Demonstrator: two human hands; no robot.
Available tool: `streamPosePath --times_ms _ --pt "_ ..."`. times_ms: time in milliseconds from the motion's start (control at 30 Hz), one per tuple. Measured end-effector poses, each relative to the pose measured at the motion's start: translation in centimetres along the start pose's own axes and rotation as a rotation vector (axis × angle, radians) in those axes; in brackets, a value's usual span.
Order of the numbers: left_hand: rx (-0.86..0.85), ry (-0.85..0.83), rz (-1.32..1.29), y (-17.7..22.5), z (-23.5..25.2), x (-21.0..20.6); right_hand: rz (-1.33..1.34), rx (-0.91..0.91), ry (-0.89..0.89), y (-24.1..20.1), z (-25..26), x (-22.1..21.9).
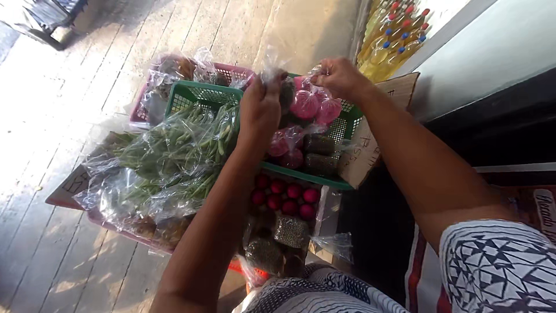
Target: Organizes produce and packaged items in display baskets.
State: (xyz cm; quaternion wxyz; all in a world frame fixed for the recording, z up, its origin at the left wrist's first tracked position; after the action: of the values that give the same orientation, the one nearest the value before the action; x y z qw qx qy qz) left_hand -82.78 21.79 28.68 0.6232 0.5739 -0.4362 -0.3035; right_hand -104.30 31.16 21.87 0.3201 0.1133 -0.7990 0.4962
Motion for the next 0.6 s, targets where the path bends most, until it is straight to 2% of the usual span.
streamPosePath --times_ms 167,400,500,600 --pt "0.201 0.023 0.03 -6.1 7.0 -2.2 -0.169 -0.203 -0.074 4.6 -2.3 0.2" --pt "0.431 0.119 -0.013 -13.8 10.9 -2.9 -0.327 -0.329 -0.071 6.9 -4.8 -0.9" --pt "0.489 0.148 -0.005 -15.7 12.0 -2.1 -0.338 -0.35 -0.091 6.5 -5.2 -1.1" --pt "0.439 0.216 -0.067 -15.1 12.9 -1.2 -0.327 -0.318 -0.087 6.9 -4.9 -1.0"
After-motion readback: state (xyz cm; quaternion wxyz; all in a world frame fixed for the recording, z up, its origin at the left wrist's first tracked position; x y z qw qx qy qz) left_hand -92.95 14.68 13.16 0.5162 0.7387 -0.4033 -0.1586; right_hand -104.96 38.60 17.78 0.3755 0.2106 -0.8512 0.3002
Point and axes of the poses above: each hand's wrist, its own z-axis towards the middle knuckle, its own x-axis out of the back of the hand, y = z × x, the point moved 6 cm from there along z, towards the middle knuckle, and after that the axes turned 14 degrees about -y, right-handed, at the moved point
